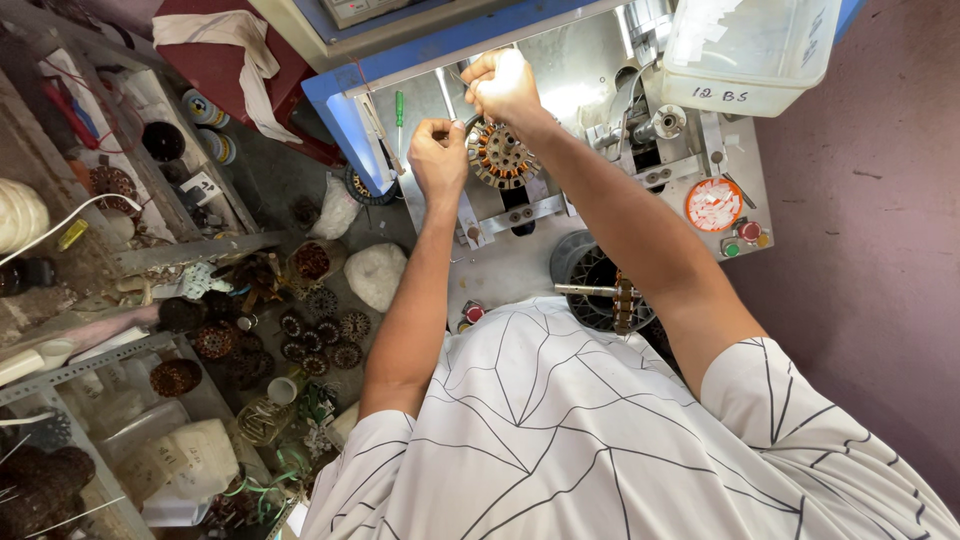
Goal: The person threads a thin wire through slots in a rotating stator assembly mounted on a machine, then uses a green-handled tool to press or secure the wire into place. The person repeats this threading and securing process across multiple slots on the stator.
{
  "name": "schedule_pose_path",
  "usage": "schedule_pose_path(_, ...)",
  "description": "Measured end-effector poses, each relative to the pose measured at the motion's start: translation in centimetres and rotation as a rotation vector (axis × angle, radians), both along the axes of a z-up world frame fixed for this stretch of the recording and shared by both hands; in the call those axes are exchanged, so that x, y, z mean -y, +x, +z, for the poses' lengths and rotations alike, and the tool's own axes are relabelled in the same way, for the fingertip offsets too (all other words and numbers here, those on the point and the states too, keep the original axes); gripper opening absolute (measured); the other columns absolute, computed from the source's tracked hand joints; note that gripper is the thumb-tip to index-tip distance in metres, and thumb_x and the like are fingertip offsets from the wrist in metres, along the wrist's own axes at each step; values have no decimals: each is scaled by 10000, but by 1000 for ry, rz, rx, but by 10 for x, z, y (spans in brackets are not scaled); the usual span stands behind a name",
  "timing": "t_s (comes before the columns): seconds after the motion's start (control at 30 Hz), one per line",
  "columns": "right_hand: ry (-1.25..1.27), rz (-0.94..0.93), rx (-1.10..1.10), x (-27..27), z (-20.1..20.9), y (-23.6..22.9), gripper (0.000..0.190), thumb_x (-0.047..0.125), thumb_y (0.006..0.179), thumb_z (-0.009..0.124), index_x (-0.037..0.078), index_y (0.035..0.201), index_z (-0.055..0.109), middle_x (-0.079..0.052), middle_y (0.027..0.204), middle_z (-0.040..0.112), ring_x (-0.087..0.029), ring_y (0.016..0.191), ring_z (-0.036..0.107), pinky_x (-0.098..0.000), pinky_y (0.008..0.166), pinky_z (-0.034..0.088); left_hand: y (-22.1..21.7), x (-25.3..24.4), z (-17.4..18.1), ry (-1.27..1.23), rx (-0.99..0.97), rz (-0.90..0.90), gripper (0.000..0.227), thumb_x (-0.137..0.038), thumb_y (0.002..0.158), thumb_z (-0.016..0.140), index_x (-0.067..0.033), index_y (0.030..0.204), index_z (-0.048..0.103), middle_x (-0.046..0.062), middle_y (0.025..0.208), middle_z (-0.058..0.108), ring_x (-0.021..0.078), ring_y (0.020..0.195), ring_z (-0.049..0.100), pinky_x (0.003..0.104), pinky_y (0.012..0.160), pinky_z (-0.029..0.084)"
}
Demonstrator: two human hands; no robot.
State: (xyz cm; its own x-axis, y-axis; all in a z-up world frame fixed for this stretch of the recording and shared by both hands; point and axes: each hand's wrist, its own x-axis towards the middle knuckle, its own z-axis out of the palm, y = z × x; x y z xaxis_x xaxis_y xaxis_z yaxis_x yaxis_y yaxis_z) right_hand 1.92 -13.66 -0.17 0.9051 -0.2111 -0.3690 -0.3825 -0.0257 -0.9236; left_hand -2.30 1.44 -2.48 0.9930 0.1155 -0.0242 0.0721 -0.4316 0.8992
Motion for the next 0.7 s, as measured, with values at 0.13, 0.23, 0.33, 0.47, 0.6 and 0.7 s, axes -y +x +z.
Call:
schedule_pose_path(0.13,158,4,-62,6,-9,1,213,-90,864,572,-86,1032,704,-115,751,714,-87,511,590,-225,379,428,0,-2,-2,-41,-19,-4,191,-184,853,778,-2,876,726,98,782,751,171,671,709,323,647,560)
schedule_pose_path(0.23,311,-1,-24,6,-16,1,188,-105,882,565,-130,1011,698,-134,757,706,-94,516,581,-221,371,406,0,-3,-2,-70,11,-21,191,-176,860,773,6,885,722,100,794,755,164,686,720,314,664,575)
schedule_pose_path(0.33,376,-61,-35,7,-17,0,194,-111,879,595,-155,1044,688,-150,764,710,-102,516,586,-219,365,405,0,-2,-1,-49,-16,-13,187,-173,859,777,6,882,729,97,782,756,161,685,716,313,664,571)
schedule_pose_path(0.47,485,-116,-1,10,-3,-5,298,-142,834,601,-130,1131,625,-175,812,705,-192,593,696,-249,419,520,0,-3,1,-65,-15,6,202,-182,847,801,10,876,745,96,770,762,147,663,702,306,639,564)
schedule_pose_path(0.6,575,-137,5,13,4,-5,308,-159,812,585,-95,1111,547,-177,854,680,-321,753,803,-306,579,632,-1,-1,3,-109,4,23,209,-182,840,819,15,870,755,93,759,766,128,649,703,292,627,570)
schedule_pose_path(0.7,562,-147,30,8,-11,1,208,-174,826,637,-126,988,516,-201,838,666,-352,766,795,-352,639,645,-3,-2,5,-121,22,29,201,-164,843,830,19,869,752,97,763,767,129,660,713,285,638,580)
